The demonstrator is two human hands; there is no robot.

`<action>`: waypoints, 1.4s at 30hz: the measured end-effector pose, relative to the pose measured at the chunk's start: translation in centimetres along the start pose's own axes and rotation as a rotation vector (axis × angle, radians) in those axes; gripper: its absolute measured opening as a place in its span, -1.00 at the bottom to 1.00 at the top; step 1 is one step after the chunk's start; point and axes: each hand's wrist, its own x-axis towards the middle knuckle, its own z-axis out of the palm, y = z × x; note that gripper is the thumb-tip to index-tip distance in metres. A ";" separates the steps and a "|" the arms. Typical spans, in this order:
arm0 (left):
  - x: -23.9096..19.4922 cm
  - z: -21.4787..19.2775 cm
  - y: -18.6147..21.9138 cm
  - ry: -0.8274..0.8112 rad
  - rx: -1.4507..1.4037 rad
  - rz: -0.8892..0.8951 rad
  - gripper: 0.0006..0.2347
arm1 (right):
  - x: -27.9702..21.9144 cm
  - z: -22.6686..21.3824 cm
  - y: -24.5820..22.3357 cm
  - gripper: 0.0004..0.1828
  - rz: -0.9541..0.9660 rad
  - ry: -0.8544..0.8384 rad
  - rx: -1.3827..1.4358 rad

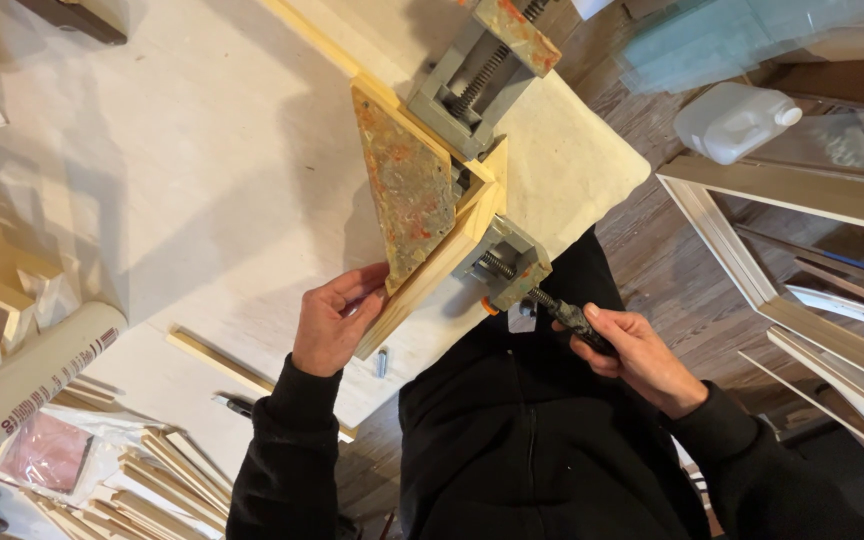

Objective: Applying glue to wooden slats, aligning them in a corner clamp, and hammering nails to assemble frames.

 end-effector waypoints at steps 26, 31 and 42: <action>4.3 7.6 11.5 0.101 1.392 1.129 -0.54 | -2.2 6.2 -2.1 -0.62 -0.678 0.485 -1.044; 4.4 8.2 12.1 0.081 1.521 1.113 -0.51 | -2.3 6.6 -2.3 -0.62 -0.579 0.504 -1.010; 4.0 7.5 14.5 -0.063 1.470 1.082 -0.50 | -2.2 6.7 -2.3 -0.66 -0.627 0.500 -1.160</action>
